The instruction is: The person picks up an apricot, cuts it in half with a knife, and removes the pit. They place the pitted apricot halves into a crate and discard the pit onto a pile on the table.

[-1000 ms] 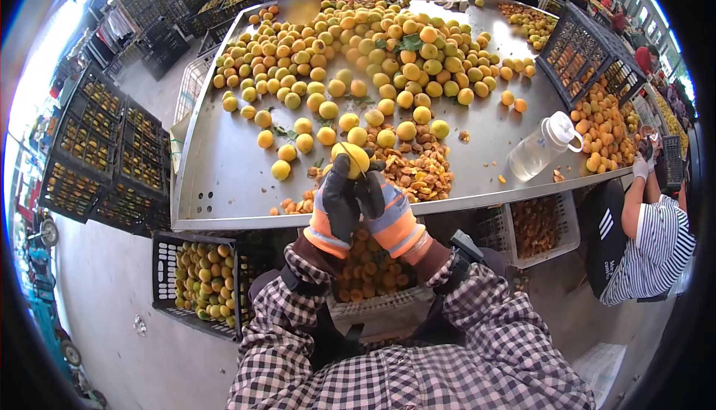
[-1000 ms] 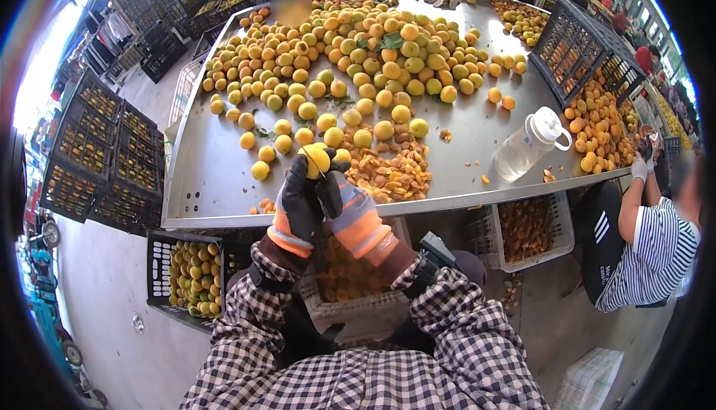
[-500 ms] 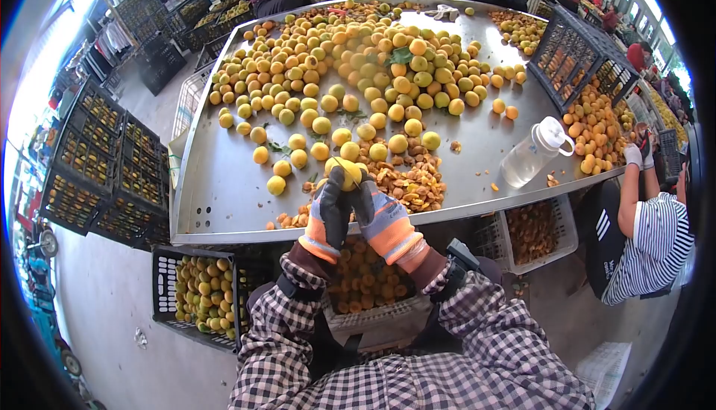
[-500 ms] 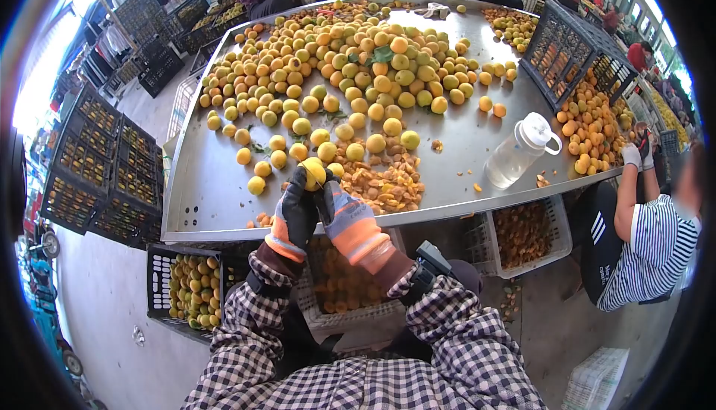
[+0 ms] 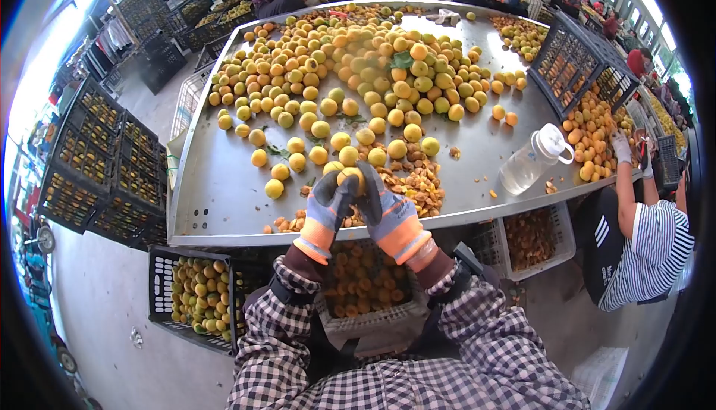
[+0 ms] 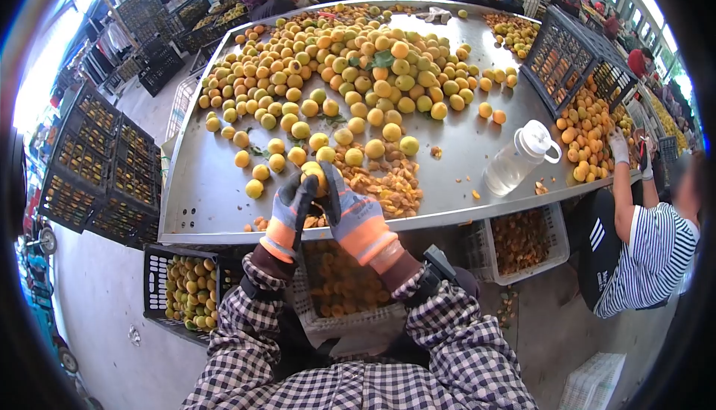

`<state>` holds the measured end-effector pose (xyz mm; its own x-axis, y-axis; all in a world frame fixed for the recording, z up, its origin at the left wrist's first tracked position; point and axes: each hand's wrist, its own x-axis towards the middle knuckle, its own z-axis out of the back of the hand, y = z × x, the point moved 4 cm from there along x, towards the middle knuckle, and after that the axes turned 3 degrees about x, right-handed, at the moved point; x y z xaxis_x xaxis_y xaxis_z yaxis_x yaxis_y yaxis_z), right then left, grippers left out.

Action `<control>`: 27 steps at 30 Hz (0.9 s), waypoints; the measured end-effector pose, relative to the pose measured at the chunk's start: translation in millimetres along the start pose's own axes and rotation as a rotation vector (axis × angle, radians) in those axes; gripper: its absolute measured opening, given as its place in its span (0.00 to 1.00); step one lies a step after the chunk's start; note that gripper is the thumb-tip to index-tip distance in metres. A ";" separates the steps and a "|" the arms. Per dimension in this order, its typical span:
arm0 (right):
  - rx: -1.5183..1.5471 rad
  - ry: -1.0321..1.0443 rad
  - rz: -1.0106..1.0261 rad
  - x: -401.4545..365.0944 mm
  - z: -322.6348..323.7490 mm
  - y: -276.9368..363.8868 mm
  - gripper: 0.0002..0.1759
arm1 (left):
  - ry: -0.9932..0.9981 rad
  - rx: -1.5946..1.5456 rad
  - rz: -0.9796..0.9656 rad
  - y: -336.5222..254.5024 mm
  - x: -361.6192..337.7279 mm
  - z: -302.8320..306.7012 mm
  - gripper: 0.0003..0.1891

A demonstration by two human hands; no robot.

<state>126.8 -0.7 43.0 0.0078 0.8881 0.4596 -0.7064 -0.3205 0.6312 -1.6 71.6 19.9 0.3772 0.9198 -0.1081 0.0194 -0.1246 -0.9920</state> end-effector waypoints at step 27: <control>0.601 0.002 -0.004 7.8 -3.2 5.6 0.34 | 0.110 0.053 -0.350 -43.7 -22.2 -4.9 0.19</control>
<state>120.6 5.5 48.2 0.0077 0.8899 0.4561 -0.1825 -0.4472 0.8756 -6.3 54.8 65.9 0.4533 0.8576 0.2431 0.1176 0.2128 -0.9700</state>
